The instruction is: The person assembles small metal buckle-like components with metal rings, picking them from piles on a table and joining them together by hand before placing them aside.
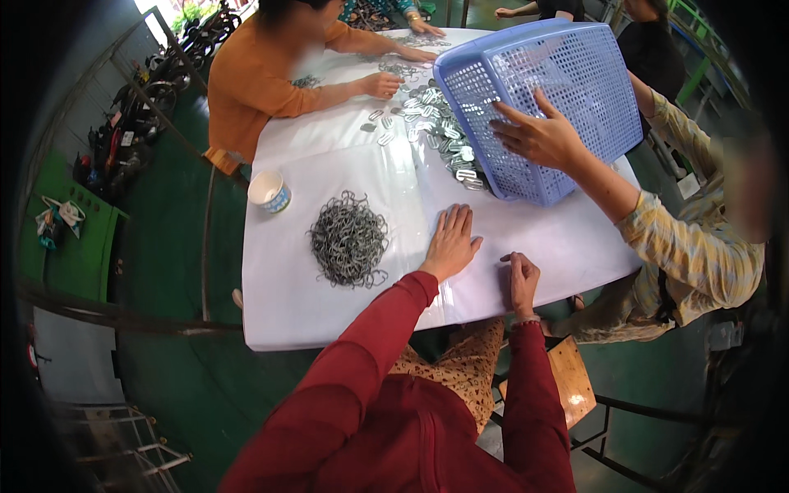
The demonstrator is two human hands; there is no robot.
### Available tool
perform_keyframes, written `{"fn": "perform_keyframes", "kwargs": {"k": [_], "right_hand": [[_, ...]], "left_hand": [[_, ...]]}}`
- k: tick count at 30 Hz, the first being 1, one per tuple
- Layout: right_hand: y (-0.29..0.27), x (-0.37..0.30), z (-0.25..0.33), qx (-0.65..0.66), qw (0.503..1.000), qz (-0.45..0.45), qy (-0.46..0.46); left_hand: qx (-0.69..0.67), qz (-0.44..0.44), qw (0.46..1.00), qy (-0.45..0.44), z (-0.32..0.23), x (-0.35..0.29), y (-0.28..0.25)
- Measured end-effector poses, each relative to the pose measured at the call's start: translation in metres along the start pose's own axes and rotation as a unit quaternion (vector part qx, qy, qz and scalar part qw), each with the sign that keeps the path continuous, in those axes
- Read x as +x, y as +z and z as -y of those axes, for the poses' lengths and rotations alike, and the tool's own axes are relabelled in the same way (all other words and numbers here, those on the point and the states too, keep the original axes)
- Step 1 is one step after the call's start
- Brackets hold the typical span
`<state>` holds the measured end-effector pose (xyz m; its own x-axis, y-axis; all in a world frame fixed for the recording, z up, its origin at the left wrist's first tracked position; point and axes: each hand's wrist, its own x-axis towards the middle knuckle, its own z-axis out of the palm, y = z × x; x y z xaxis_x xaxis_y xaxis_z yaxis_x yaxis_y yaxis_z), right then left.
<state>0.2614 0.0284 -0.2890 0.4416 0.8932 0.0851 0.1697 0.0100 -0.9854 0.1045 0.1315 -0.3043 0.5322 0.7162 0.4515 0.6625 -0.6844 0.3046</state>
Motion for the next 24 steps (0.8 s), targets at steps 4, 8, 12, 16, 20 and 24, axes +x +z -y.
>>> {"fn": "perform_keyframes", "kwargs": {"k": [4,8,12,16,20,24], "right_hand": [[0.014,-0.002,0.0,-0.001,1.0,0.024,-0.016],[-0.001,0.002,-0.02,0.014,0.999,-0.026,-0.016],[-0.003,0.009,0.001,-0.029,0.997,-0.059,-0.045],[-0.035,0.035,-0.006,-0.243,0.963,-0.083,-0.086],[-0.051,0.077,-0.042,-0.5,0.855,-0.137,-0.027],[-0.058,0.116,-0.06,-0.506,0.831,-0.231,0.004]], "left_hand": [[0.013,0.043,0.999,-0.03,0.008,-0.01,0.008],[-0.091,0.243,0.963,-0.077,-0.016,-0.011,-0.037],[-0.056,0.13,0.986,-0.085,-0.005,-0.05,-0.124],[-0.014,-0.111,0.981,-0.159,0.074,-0.087,-0.172],[0.068,-0.077,0.946,-0.308,0.146,-0.133,-0.186],[0.04,-0.064,0.921,-0.382,0.168,-0.154,-0.171]]}}
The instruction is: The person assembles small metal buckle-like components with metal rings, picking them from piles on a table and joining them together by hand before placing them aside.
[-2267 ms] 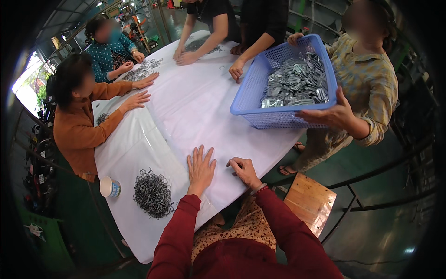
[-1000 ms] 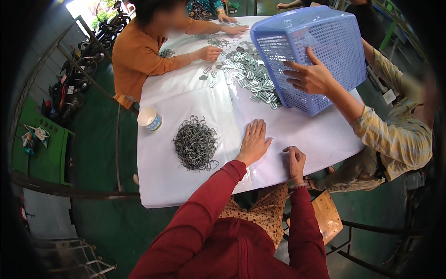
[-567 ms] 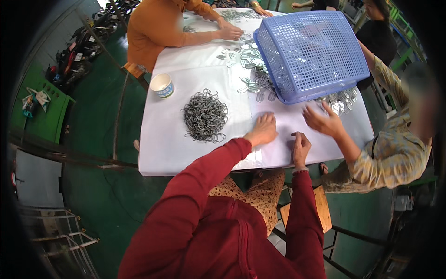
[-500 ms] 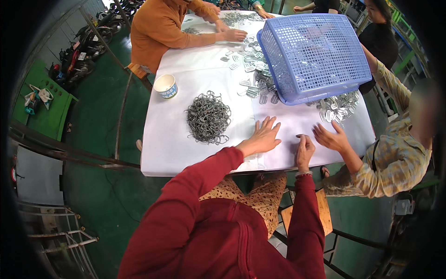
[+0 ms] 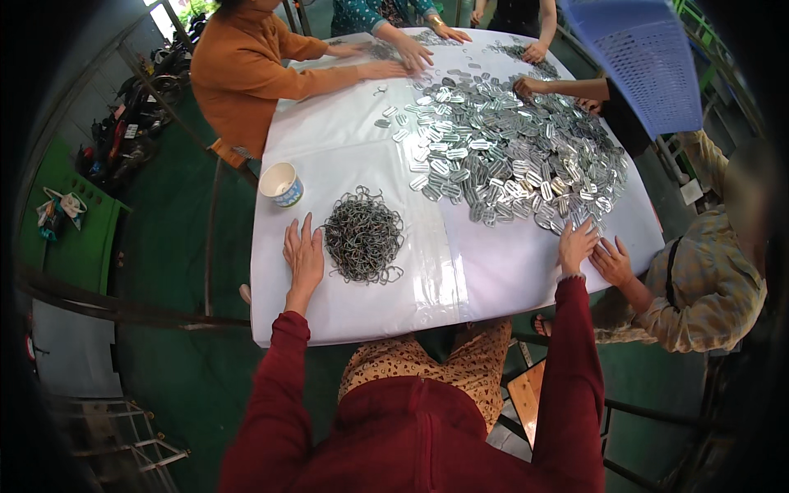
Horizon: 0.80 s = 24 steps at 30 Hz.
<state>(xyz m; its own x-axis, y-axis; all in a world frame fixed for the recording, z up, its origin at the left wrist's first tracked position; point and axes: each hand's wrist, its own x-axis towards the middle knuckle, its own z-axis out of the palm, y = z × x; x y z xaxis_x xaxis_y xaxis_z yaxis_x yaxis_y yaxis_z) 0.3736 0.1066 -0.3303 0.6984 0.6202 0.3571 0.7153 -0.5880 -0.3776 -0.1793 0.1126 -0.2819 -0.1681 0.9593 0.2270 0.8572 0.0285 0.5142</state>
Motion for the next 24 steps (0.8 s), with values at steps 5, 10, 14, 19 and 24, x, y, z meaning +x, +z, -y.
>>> {"fn": "perform_keyframes", "kwargs": {"k": [5,10,14,19,24], "right_hand": [[0.036,0.049,-0.013,0.059,0.998,-0.004,-0.024],[0.05,0.055,0.016,0.072,0.997,-0.019,0.03],[0.052,0.027,0.07,0.119,0.99,-0.008,0.076],[0.038,-0.015,0.108,0.263,0.961,0.076,-0.04],[0.004,-0.036,0.112,0.439,0.886,0.136,-0.058]], "left_hand": [[0.038,-0.033,0.998,0.041,0.008,-0.009,0.039],[0.074,-0.011,0.996,0.052,0.0,-0.009,0.036],[0.091,-0.002,0.994,0.054,0.006,-0.011,0.036],[0.08,0.003,0.995,0.054,0.005,-0.009,0.034],[0.088,-0.017,0.994,0.067,0.009,-0.007,0.039]]}}
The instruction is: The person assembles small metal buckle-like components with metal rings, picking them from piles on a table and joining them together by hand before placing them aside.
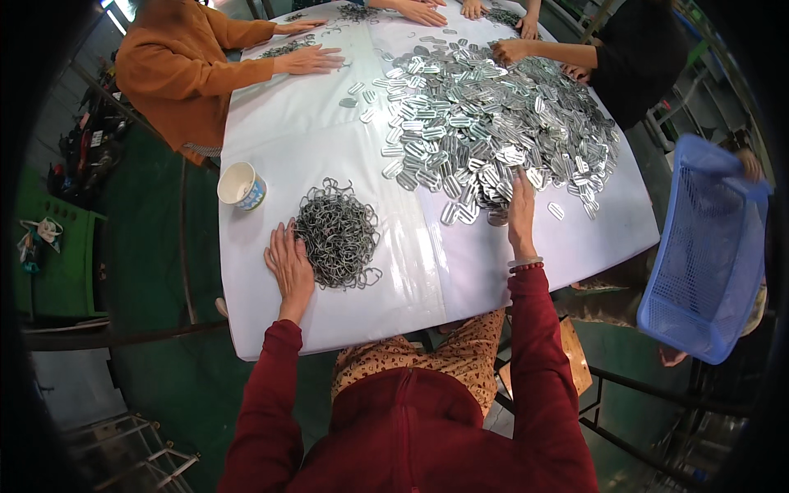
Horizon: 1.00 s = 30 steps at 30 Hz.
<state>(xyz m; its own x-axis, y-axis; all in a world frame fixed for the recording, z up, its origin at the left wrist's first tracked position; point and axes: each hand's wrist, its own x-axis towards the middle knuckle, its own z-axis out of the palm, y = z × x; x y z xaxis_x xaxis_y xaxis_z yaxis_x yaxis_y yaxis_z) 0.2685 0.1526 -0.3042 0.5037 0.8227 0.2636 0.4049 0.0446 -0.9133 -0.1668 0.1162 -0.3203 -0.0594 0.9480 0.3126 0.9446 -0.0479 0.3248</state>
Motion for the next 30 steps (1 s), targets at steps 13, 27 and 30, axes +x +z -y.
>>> {"fn": "perform_keyframes", "kwargs": {"k": [13,27,30], "right_hand": [[-0.049,-0.011,-0.003,-0.182,0.982,0.007,-0.04],[0.002,-0.049,0.036,-0.236,0.945,0.101,-0.204],[-0.009,-0.033,0.035,-0.263,0.951,-0.014,-0.159]], "left_hand": [[-0.03,-0.007,1.0,-0.006,-0.002,0.001,0.004],[-0.077,-0.008,0.997,0.005,0.003,0.001,-0.002],[-0.128,-0.055,0.99,0.007,0.007,0.003,0.0]]}}
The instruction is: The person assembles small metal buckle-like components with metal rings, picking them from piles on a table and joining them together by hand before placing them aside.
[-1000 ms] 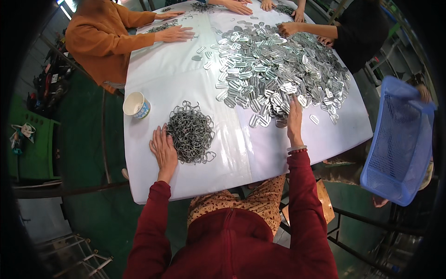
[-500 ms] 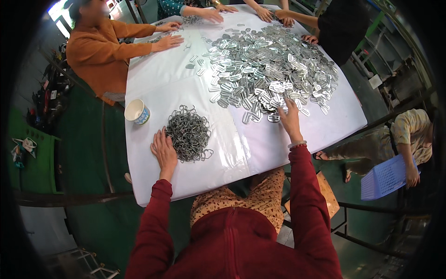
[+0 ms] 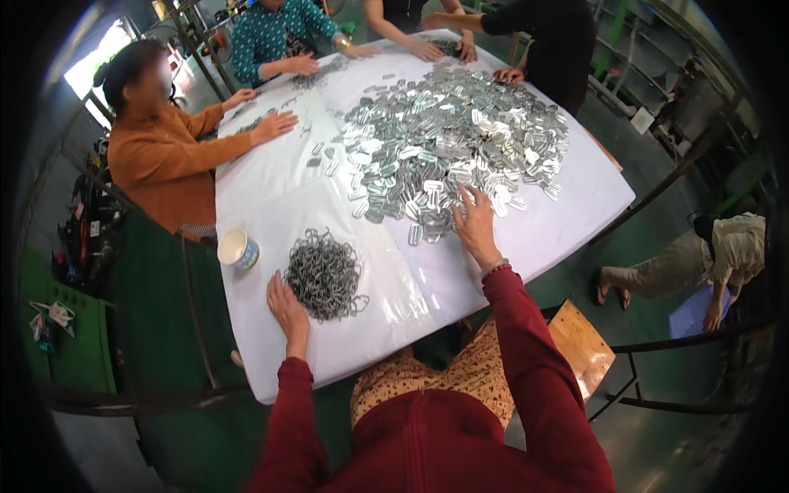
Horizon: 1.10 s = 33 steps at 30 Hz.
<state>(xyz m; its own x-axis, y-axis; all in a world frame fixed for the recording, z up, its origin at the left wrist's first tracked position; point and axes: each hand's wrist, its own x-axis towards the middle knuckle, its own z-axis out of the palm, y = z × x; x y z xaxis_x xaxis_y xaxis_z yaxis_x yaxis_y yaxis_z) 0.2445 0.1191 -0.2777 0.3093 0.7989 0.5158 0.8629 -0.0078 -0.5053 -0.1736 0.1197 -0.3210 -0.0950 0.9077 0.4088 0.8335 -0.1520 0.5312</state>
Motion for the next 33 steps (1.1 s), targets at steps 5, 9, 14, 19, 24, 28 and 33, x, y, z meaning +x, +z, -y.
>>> {"fn": "perform_keyframes", "kwargs": {"k": [5,9,14,19,24,28,33], "right_hand": [[-0.003,0.017,-0.075,-0.128,0.962,-0.035,0.237],[-0.018,0.038,-0.124,-0.198,0.92,-0.015,0.338],[-0.031,0.063,-0.188,-0.206,0.911,-0.028,0.357],[-0.003,0.111,-0.159,-0.166,0.919,0.047,0.354],[0.055,0.136,-0.108,-0.17,0.937,-0.038,0.303],[0.065,0.16,-0.079,-0.145,0.958,0.003,0.247],[0.095,0.183,-0.043,-0.164,0.962,0.067,0.206]], "left_hand": [[-0.146,-0.099,0.979,-0.102,-0.002,-0.008,-0.007],[-0.168,-0.09,0.977,-0.092,0.005,-0.006,-0.009],[-0.151,-0.038,0.983,-0.095,-0.014,-0.002,-0.012],[-0.116,0.006,0.99,-0.084,-0.014,0.002,-0.015],[-0.1,0.018,0.99,-0.098,-0.021,0.001,-0.019],[-0.079,0.031,0.992,-0.092,-0.023,0.002,-0.016],[-0.067,0.04,0.993,-0.089,-0.025,0.004,-0.014]]}}
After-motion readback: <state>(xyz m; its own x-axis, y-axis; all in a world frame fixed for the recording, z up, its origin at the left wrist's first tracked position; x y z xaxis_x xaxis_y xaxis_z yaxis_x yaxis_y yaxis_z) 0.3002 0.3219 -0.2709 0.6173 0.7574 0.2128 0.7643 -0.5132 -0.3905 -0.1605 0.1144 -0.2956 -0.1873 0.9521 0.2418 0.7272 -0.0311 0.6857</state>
